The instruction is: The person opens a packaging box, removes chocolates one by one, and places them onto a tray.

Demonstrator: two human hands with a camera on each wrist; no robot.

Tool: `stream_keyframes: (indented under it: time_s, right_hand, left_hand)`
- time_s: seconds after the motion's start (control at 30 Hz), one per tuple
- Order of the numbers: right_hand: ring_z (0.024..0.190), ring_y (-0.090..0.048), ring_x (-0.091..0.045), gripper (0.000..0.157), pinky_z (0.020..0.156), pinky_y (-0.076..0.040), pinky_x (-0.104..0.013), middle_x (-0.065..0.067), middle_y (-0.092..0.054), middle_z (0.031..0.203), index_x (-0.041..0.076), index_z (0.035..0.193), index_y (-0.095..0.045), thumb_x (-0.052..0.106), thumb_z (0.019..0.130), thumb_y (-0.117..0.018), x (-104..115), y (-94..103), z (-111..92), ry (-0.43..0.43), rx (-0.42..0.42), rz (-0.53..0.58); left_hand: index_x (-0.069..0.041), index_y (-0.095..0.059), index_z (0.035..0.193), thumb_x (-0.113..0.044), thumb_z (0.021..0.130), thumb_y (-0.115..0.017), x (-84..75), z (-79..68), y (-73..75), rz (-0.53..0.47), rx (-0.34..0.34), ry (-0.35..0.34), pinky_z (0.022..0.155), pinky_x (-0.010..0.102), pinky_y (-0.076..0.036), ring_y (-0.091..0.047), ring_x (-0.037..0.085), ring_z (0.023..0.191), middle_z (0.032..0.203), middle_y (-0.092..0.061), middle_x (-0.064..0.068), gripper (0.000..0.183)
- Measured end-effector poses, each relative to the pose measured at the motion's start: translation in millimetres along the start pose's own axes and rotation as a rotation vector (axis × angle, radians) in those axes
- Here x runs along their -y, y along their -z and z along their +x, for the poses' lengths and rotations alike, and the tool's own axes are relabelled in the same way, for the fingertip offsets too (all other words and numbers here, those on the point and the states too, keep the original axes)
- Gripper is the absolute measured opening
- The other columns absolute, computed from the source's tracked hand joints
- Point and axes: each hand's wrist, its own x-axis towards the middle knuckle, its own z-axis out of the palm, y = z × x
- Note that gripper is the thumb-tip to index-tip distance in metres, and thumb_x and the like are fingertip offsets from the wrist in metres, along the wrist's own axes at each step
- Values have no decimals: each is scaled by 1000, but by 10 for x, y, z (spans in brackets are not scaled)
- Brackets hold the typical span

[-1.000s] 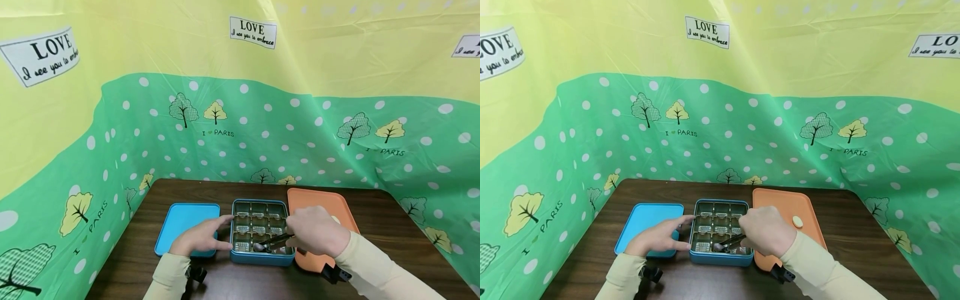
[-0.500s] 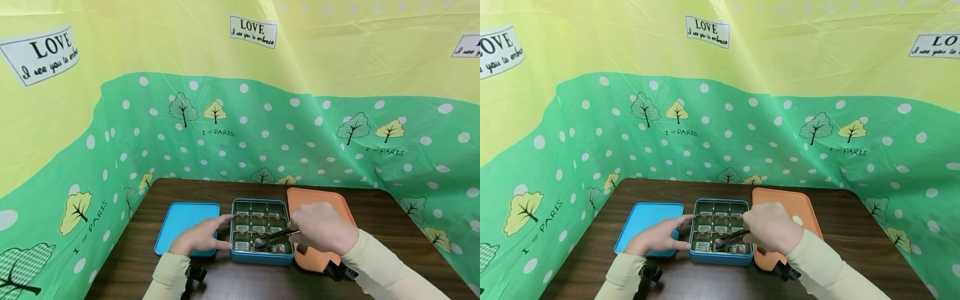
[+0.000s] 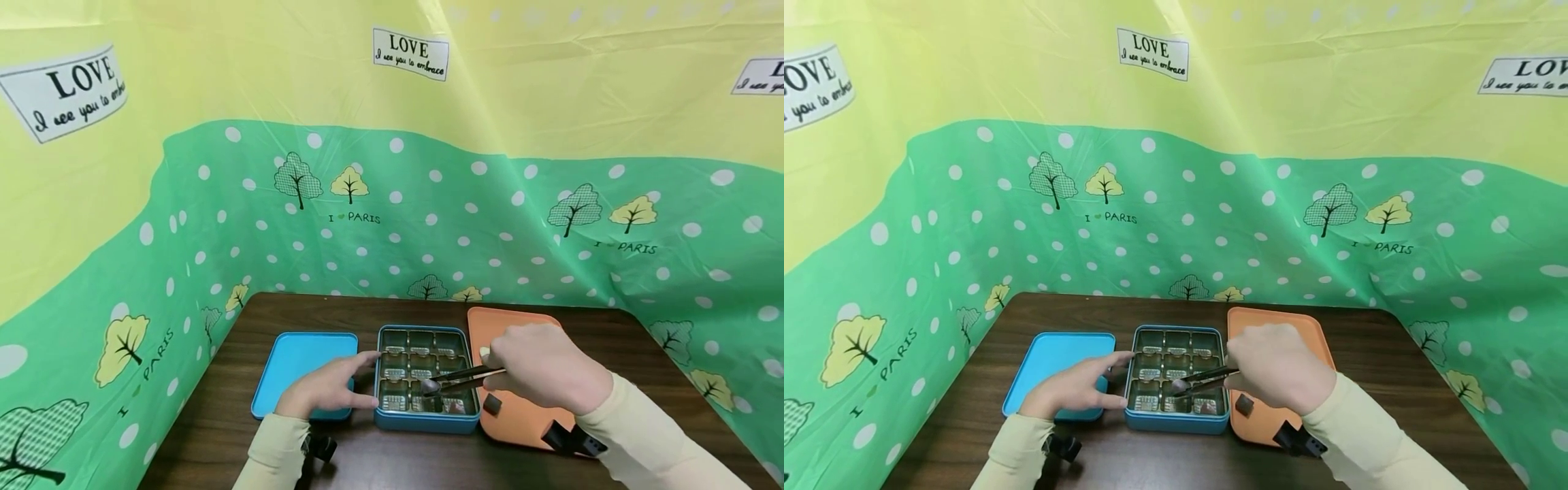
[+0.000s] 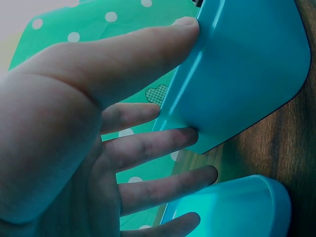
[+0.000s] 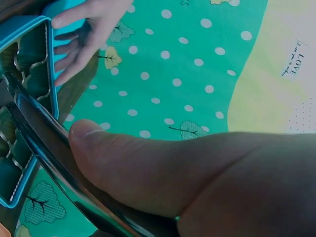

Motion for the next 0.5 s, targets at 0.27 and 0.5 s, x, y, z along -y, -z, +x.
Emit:
stream_keyframes:
  time_s: [0.27, 0.5]
  right_hand:
    - [53, -41, 4, 34, 44, -37, -26, 23, -47, 59, 42, 64, -61, 41, 85, -86, -124, 76, -157, -87, 57, 56]
    - [51, -41, -1, 35, 43, -35, -28, 23, -47, 58, 45, 63, -60, 41, 86, -86, -277, 88, -326, -163, 69, 54]
  left_hand:
    - [-12, -35, 164, -44, 94, -79, 16, -1, -11, -6, -3, 1, 113, 58, -45, -50, 34, 144, 158, -51, 10, 88]
    - [-11, -35, 164, -43, 95, -78, 25, 3, -13, -20, -2, -2, 112, 59, -45, -50, 36, 144, 159, -50, 11, 88]
